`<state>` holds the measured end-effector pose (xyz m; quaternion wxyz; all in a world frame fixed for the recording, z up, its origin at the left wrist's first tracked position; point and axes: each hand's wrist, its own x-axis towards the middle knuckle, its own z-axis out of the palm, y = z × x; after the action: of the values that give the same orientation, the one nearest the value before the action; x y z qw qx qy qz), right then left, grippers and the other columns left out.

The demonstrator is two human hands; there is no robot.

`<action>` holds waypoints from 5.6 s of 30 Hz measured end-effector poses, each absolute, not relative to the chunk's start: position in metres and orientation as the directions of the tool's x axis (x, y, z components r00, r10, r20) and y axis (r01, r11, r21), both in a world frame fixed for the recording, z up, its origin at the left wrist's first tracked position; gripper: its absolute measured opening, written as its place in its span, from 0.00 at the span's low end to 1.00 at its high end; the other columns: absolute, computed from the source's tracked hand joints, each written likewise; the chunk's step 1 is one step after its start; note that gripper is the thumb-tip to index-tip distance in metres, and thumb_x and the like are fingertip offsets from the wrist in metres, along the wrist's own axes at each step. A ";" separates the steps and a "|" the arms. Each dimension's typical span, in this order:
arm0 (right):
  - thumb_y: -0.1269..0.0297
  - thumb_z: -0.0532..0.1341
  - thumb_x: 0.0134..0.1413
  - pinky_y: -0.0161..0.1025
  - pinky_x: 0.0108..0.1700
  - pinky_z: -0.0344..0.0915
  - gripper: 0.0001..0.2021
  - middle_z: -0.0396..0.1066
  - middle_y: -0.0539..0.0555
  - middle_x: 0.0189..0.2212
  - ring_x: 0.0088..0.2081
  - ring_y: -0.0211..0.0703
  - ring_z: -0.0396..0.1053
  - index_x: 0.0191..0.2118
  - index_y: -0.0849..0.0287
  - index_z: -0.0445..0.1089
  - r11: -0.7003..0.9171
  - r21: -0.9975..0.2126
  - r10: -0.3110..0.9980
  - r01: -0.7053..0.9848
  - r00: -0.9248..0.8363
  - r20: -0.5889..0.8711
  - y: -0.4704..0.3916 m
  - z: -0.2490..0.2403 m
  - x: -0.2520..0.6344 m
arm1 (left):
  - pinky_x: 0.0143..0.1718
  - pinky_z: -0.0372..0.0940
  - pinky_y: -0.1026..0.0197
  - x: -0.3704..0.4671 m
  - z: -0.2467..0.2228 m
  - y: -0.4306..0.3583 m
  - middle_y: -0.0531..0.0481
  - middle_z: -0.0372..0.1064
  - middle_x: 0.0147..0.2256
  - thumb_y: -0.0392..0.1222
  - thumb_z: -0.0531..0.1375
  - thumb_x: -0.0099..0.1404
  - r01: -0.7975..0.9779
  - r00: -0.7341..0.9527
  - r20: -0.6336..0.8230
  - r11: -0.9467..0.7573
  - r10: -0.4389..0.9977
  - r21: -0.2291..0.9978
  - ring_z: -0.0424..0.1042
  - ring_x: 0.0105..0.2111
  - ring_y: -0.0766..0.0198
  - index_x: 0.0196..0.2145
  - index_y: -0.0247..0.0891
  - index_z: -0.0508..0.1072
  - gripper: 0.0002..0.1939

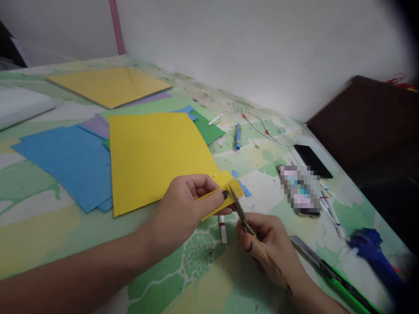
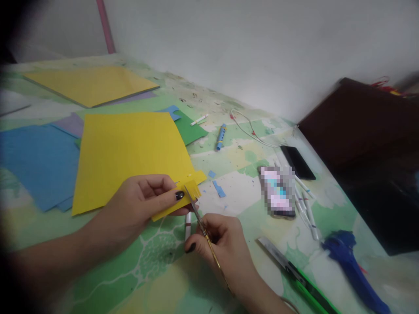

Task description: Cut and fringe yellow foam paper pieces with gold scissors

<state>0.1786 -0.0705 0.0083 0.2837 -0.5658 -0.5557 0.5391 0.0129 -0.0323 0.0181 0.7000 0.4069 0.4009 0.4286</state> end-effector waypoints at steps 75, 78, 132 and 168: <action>0.45 0.65 0.37 0.30 0.15 0.39 0.24 0.46 0.42 0.12 0.16 0.28 0.42 0.16 0.59 0.56 -0.225 -0.924 0.931 0.309 -0.210 -0.297 -0.072 0.007 0.178 | 0.33 0.69 0.67 0.013 0.019 -0.032 0.51 0.73 0.26 0.40 0.62 0.55 -0.272 0.300 -0.200 0.284 0.933 0.919 0.74 0.28 0.66 0.22 0.34 0.68 0.10; 0.49 0.66 0.36 0.30 0.16 0.39 0.23 0.46 0.43 0.12 0.17 0.29 0.43 0.15 0.59 0.56 -0.220 -0.921 0.936 0.321 -0.198 -0.292 -0.071 0.009 0.178 | 0.32 0.69 0.67 0.013 0.018 -0.032 0.50 0.74 0.26 0.40 0.62 0.55 -0.270 0.304 -0.194 0.280 0.933 0.921 0.74 0.28 0.67 0.22 0.34 0.68 0.09; 0.50 0.66 0.36 0.30 0.16 0.39 0.21 0.45 0.43 0.13 0.16 0.29 0.43 0.16 0.60 0.58 -0.217 -0.892 0.938 0.396 -0.168 -0.302 -0.070 0.007 0.180 | 0.33 0.69 0.66 0.012 0.016 -0.033 0.50 0.74 0.27 0.41 0.63 0.55 -0.257 0.313 -0.214 0.299 0.926 0.919 0.75 0.28 0.65 0.22 0.34 0.68 0.10; 0.37 0.61 0.36 0.28 0.12 0.40 0.27 0.48 0.42 0.13 0.14 0.26 0.43 0.19 0.61 0.58 -0.218 -0.959 0.916 0.180 -0.302 -0.265 -0.071 0.010 0.178 | 0.32 0.69 0.67 0.013 0.018 -0.031 0.47 0.75 0.27 0.38 0.61 0.57 -0.274 0.308 -0.213 0.301 0.927 0.913 0.75 0.28 0.65 0.24 0.32 0.69 0.07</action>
<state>0.1779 -0.0710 0.0098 0.3086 -0.5039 -0.5437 0.5959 0.0133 -0.0306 0.0178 0.6993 0.4065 0.4017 0.4295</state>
